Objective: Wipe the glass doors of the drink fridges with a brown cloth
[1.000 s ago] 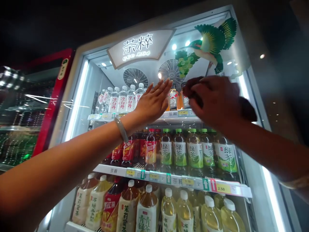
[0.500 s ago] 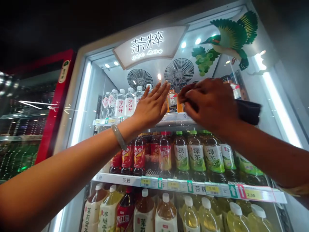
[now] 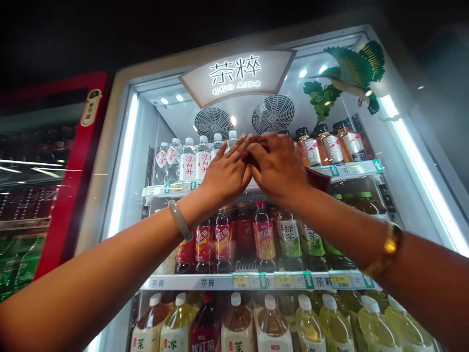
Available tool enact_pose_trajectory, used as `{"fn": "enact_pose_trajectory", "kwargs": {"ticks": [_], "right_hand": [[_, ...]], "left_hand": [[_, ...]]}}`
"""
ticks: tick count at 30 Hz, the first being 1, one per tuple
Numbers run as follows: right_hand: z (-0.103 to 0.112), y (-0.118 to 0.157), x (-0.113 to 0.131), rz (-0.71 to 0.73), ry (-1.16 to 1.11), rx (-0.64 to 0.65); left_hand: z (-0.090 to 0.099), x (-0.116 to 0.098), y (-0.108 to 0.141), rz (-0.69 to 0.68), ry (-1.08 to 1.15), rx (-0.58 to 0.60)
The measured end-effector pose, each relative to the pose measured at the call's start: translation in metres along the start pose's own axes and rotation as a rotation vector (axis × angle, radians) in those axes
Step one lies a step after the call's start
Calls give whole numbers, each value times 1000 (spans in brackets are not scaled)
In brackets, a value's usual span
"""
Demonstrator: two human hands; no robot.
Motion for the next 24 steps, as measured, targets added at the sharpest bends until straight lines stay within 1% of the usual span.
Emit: {"fn": "enact_pose_trajectory", "kwargs": {"ticks": [1,2,3,4,5,6,7,8,9,11,12,14,16,18,19,21,22,23,24], "right_hand": [[-7,-13,9,-16,-67,13],[-13,-30,9,-74,-129,8],[-17,-46,2,-172,-185,-12],[-19,-60,-11,-281,-224,-38],[-20,-68,-25,-376,-241,-69],[-19,-72,-38,-429,-235,-99],[-16,-71,-44,-416,-212,-118],[-13,-67,-44,-330,-181,-111],[-11,-58,-37,-196,-150,-90],[-5,-28,-15,74,-97,-46],[-3,-12,-4,165,-79,-33],[0,7,16,266,-71,-36],[-6,5,39,327,-88,-29],[-22,-17,56,343,-67,14],[-31,-33,57,304,-32,27],[-41,-64,45,154,47,-1],[-41,-73,36,74,72,-32],[-39,-76,30,11,79,-64],[-37,-73,27,-29,74,-85]], "left_hand": [[1,8,0,23,2,-1],[3,17,-1,55,1,-2],[4,27,0,87,-1,-1],[6,36,0,109,-4,2],[7,42,1,117,-8,9],[8,47,2,114,-12,15],[9,49,4,105,-17,20],[10,51,6,95,-22,25],[10,51,8,90,-25,30],[11,51,13,84,-24,40],[12,50,15,79,-20,42],[14,51,18,64,-7,39],[17,55,21,49,-1,27],[21,64,23,60,-7,14],[22,71,25,77,-13,11],[26,84,29,130,-21,6],[27,91,32,158,-22,6],[28,96,35,180,-19,7],[29,100,39,198,-17,3]]}}
Point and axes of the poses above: each hand's wrist, its own y-axis away from the middle knuckle, its own z-axis out of the back of the hand, x = y × z, the point moved 10 cm from there along -y, towards the middle knuckle, and after that the axes turned 8 degrees about -x, right-handed, at the moved point
